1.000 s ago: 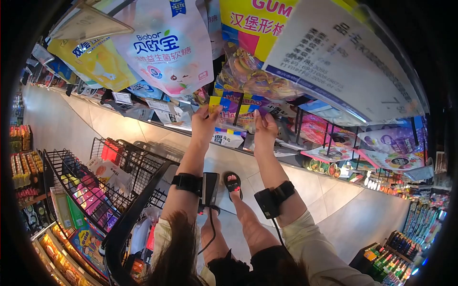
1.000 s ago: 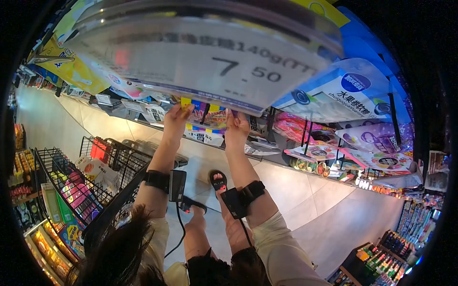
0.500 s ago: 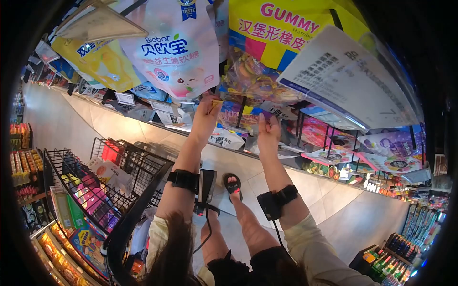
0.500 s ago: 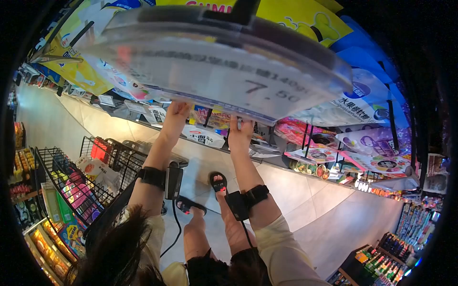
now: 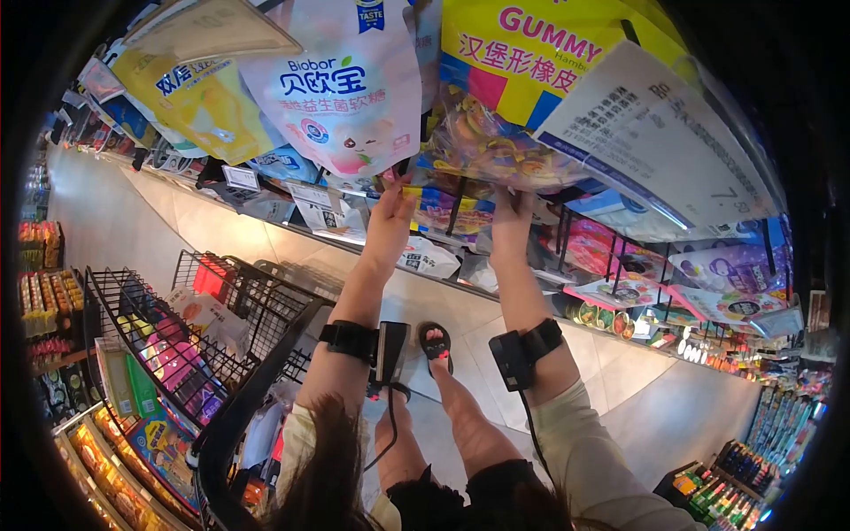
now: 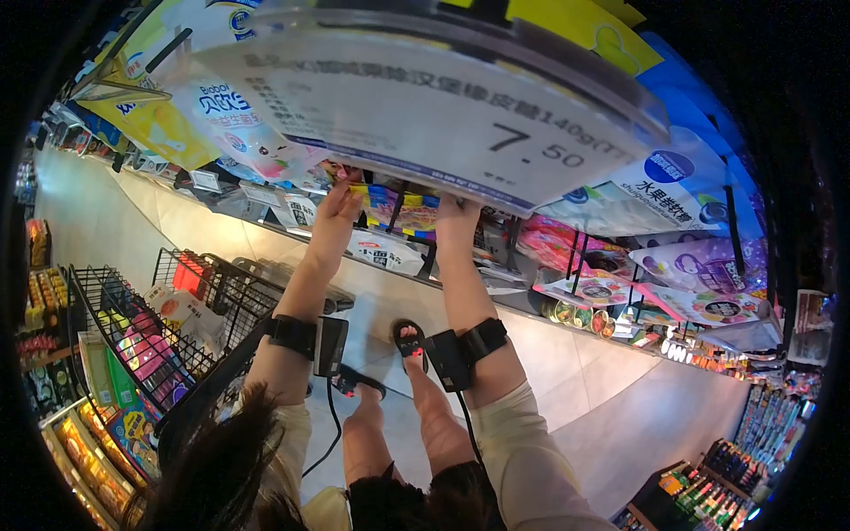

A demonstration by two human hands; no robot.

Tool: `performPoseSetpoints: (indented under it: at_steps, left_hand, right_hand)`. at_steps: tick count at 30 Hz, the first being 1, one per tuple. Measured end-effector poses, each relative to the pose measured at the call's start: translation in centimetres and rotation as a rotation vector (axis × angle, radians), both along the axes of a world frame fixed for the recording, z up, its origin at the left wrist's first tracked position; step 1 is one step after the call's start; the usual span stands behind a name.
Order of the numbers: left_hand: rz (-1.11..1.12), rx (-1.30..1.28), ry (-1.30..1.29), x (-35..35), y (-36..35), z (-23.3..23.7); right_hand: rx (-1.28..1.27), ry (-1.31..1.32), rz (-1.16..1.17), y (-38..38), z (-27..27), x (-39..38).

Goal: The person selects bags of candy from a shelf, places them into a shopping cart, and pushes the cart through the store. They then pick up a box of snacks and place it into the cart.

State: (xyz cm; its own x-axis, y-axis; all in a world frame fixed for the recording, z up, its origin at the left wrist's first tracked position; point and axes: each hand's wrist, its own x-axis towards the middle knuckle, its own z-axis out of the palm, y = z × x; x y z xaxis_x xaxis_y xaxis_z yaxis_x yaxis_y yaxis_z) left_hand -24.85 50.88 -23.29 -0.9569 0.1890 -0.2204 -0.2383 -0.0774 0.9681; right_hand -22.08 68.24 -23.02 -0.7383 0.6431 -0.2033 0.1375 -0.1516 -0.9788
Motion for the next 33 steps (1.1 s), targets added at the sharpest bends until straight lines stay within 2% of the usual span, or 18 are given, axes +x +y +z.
performPoseSetpoints:
  at_steps: [2, 4, 11, 13, 16, 18, 20, 21, 24, 26, 27, 29, 33]
  left_hand:
    - [-0.042, -0.018, 0.012, 0.1, 0.0, 0.0]
    - [-0.016, 0.025, 0.002, 0.4, 0.3, 0.4]
    - [0.015, 0.087, -0.009, 0.5, 0.5, 1.4]
    - [0.013, 0.069, -0.024, 0.6, 0.4, 1.5]
    - [0.030, 0.063, -0.051, 0.7, 0.4, 1.8]
    - [0.049, 0.077, -0.062, 0.8, 0.4, 2.4]
    - [0.076, 0.006, -0.179, 0.9, 0.3, 3.4]
    - [0.078, 0.009, -0.178, 0.9, 0.2, 3.0]
    - [-0.014, -0.043, -0.140, 0.8, 0.0, 1.2]
    - [0.079, -0.004, 0.047, 1.1, 0.4, 0.3]
    - [0.081, -0.003, 0.049, 1.2, 0.5, 0.0]
    - [0.154, -0.081, 0.196, 1.5, 0.7, -0.6]
    - [0.184, -0.126, 0.259, 1.8, 0.4, -0.4]
  right_hand:
    - [0.082, -0.037, 0.000, 0.3, -1.1, -0.8]
    - [-0.066, -0.069, -0.050, 0.4, -1.2, -1.2]
    - [-0.076, -0.016, -0.019, -0.1, -0.4, 0.7]
    - [-0.259, 0.107, -0.018, -0.4, -0.2, 1.0]
    - [-0.329, 0.042, -0.003, -0.4, 0.7, 1.6]
    - [-0.334, 0.046, 0.014, -0.3, 0.7, 1.6]
    - [-0.336, 0.052, 0.033, -0.3, 0.8, 1.5]
    - [-0.271, 0.027, 0.015, -0.6, 1.3, 1.5]
    - [-0.193, 0.012, 0.008, -0.9, 1.5, 1.6]
    - [-0.180, 0.022, 0.018, -0.8, 1.2, 1.7]
    - [-0.242, 0.011, 0.012, -0.8, 1.3, 1.6]
    - [-0.303, -0.003, 0.008, -0.8, 1.3, 1.7]
    - [-0.327, -0.027, -0.025, -0.9, 1.7, 1.8]
